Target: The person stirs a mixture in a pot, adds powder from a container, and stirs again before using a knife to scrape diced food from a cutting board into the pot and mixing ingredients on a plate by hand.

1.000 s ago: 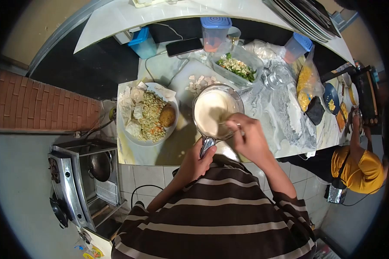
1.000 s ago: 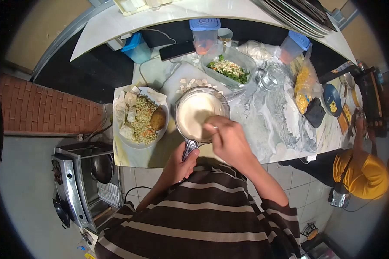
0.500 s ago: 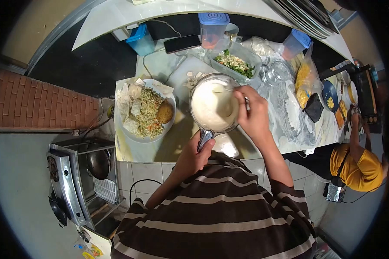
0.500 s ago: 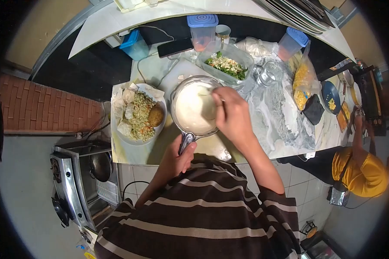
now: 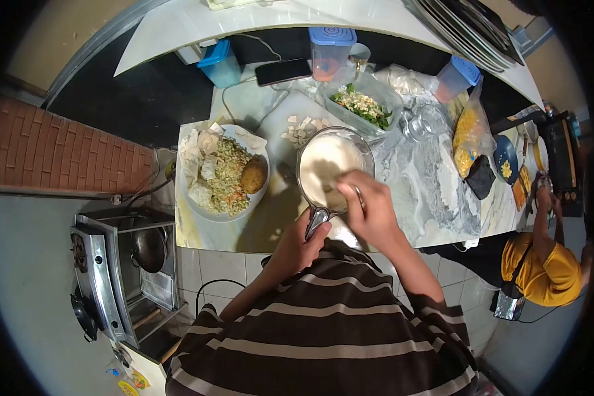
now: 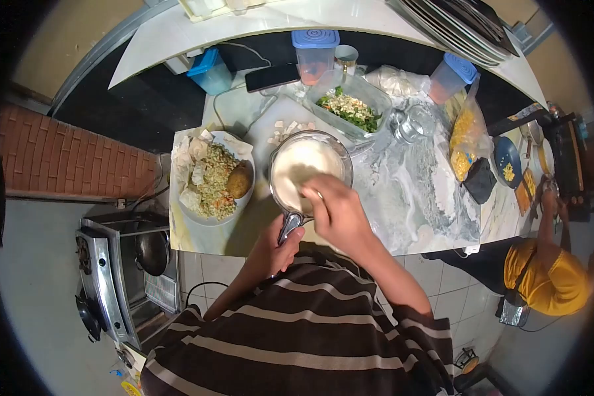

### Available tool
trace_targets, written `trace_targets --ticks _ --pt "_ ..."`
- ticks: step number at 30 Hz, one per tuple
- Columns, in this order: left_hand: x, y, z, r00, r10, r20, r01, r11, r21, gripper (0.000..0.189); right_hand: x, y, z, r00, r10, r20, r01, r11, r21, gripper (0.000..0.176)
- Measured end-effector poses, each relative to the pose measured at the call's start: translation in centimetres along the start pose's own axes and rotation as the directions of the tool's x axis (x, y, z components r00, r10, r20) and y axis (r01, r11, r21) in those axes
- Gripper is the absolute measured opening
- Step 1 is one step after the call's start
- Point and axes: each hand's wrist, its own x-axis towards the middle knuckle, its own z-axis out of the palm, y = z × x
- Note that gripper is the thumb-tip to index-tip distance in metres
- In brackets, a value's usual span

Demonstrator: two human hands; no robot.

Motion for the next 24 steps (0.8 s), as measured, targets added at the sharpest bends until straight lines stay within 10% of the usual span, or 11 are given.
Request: trace_targets --ticks 3,5,9,13,17,21,24 --pt "0.3 0.2 -0.2 1.0 -0.022 0.002 0.022 1.0 0.001 0.018 1.3 1.5 -0.4 0.995 -0.072 -0.061 0.072 0.997 -0.016 0.008" --pt "0.4 0.6 -0.4 0.999 -0.027 -0.023 0.027 1.0 -0.005 0.018 0.7 0.9 -1.5 0.984 0.153 -0.087 -0.168 0.966 -0.198 0.01" --pt "0.8 0.3 0.5 1.0 -0.008 -0.014 0.008 1.0 -0.003 0.018 0.1 1.6 -0.1 0.989 0.147 0.016 -0.148 0.98 0.136 0.016" --pt "1.5 0.8 0.2 1.0 0.002 -0.021 -0.001 0.999 0.046 0.017 1.1 2.4 -1.5 0.986 0.124 -0.115 -0.147 0.966 -0.215 0.014" --pt "1.6 -0.7 1.0 0.997 0.071 0.025 -0.071 0.997 0.019 0.02 1.1 1.5 -0.4 1.0 0.008 0.02 -0.01 0.997 0.082 0.013" --pt "1.3 -0.2 0.2 1.0 -0.012 0.011 0.012 1.0 -0.017 0.022 2.5 3.1 -1.0 0.982 -0.053 -0.182 0.037 0.995 -0.09 0.01" --pt "1.5 -0.6 0.3 0.998 0.059 -0.038 -0.058 0.998 0.012 0.019 0.2 1.7 -1.0 0.996 0.073 0.041 -0.069 0.994 -0.087 0.011"
